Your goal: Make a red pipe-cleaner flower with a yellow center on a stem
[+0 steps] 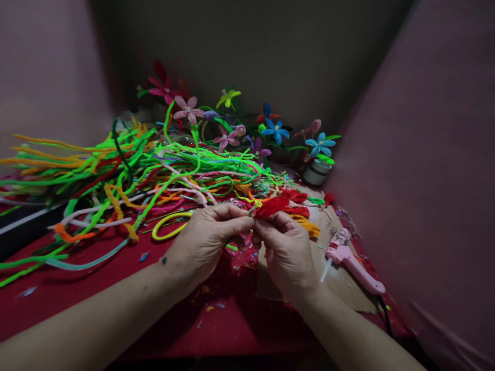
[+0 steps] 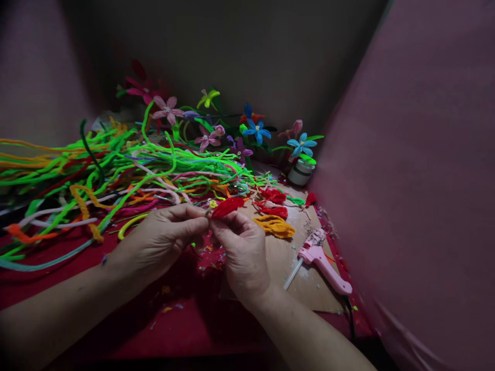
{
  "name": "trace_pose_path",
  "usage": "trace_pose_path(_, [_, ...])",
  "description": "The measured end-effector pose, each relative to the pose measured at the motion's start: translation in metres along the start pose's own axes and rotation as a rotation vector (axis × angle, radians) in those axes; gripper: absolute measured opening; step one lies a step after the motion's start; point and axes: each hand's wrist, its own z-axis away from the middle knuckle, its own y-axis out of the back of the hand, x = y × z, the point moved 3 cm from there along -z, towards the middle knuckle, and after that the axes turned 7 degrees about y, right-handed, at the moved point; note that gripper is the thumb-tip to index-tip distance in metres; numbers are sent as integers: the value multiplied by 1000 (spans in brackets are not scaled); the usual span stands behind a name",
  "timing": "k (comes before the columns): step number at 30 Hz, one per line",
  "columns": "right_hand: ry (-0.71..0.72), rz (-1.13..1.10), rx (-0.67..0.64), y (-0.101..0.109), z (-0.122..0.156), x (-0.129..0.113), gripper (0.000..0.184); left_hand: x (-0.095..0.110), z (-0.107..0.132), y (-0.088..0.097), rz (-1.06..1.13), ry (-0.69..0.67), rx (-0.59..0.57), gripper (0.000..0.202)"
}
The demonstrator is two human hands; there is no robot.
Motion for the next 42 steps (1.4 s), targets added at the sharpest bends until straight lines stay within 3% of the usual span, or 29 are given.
trace_pose_path(7, [14,29,5,1,0,0,3,-4,-1,1,95,70,4,10])
trace_pose_path(14, [20,66,6,3,0,1,5,-3,-1,0,98,37,-18,12])
trace_pose_path(29, [-18,32,-33,2,-2,-3,6,-1,-4,5,-82,-48,-66,13])
trace_pose_path(42, [-84,-20,2,3,-2,-4,11,1,-1,3,-142,30,-62,13])
